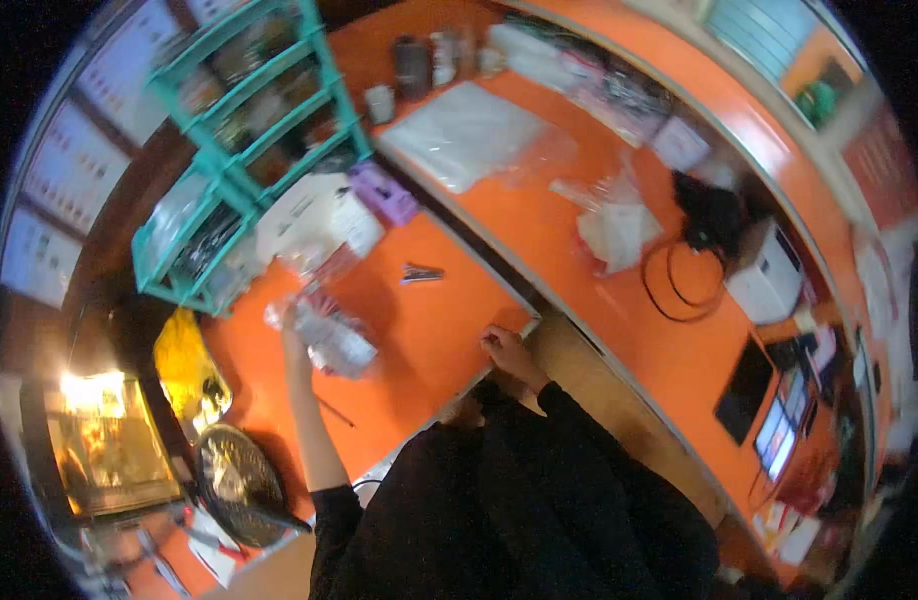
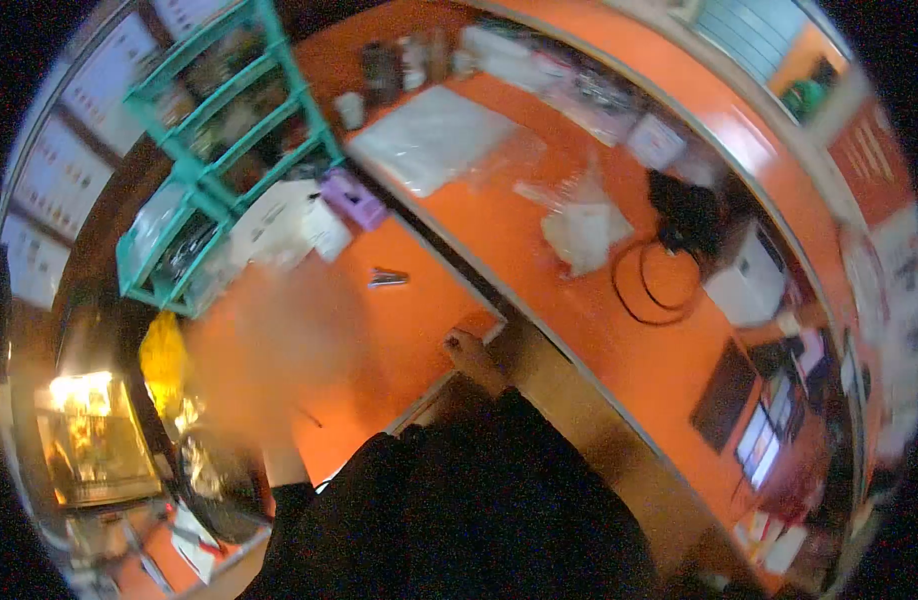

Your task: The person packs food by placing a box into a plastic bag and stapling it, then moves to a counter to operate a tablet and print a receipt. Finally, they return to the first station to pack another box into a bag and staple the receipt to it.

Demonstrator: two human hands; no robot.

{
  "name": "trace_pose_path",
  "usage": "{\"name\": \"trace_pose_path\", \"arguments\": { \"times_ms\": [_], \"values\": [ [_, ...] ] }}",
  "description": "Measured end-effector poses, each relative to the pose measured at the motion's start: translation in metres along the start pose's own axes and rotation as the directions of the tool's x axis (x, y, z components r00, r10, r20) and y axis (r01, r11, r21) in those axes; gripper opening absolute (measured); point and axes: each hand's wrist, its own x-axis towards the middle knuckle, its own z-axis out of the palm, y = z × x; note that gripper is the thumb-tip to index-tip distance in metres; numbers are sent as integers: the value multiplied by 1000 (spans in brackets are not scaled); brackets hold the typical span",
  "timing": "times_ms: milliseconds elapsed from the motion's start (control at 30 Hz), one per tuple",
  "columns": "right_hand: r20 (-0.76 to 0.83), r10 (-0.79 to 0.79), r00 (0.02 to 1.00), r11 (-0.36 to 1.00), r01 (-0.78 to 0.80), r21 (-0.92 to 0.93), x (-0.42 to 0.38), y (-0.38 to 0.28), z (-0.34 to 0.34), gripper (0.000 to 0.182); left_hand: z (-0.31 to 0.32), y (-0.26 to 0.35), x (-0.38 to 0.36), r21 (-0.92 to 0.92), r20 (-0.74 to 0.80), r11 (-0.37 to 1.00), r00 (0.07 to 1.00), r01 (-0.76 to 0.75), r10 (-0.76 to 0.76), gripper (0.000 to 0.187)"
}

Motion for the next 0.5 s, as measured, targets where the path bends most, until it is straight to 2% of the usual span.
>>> {"name": "trace_pose_path", "arguments": {
  "times_ms": [67, 167, 267, 300, 400, 433, 500],
  "values": [
    [-38, 73, 997, 997, -73, 8, -18, 7, -16, 17, 10, 7, -1, -52, 47, 999, 999, 11, -9, 39],
    [-184, 137, 973, 984, -113, 135, -54, -11, -39, 19, 10, 3, -5, -166, 166, 983, 985, 76, -48, 42],
    [-282, 170, 944, 971, -111, 211, -81, 22, -37, 20, 23, 4, -4, -205, 266, 971, 962, 121, -64, 43],
    [-327, 198, 924, 967, -129, 222, -93, 22, -39, 21, 37, 4, -8, -203, 281, 970, 957, 137, -76, 42],
    [-435, 278, 857, 949, -175, 261, -142, -8, -51, 19, 134, 78, -83, -252, 374, 937, 918, 240, -134, 37],
    [-479, 294, 827, 943, -171, 284, -157, -23, -57, 17, 134, 69, -78, -249, 424, 936, 897, 250, -126, 36],
    [-537, 338, 773, 918, -145, 370, -181, -28, -57, 17, 172, 76, -96, -273, 498, 894, 848, 354, -184, 39]
  ]
}}
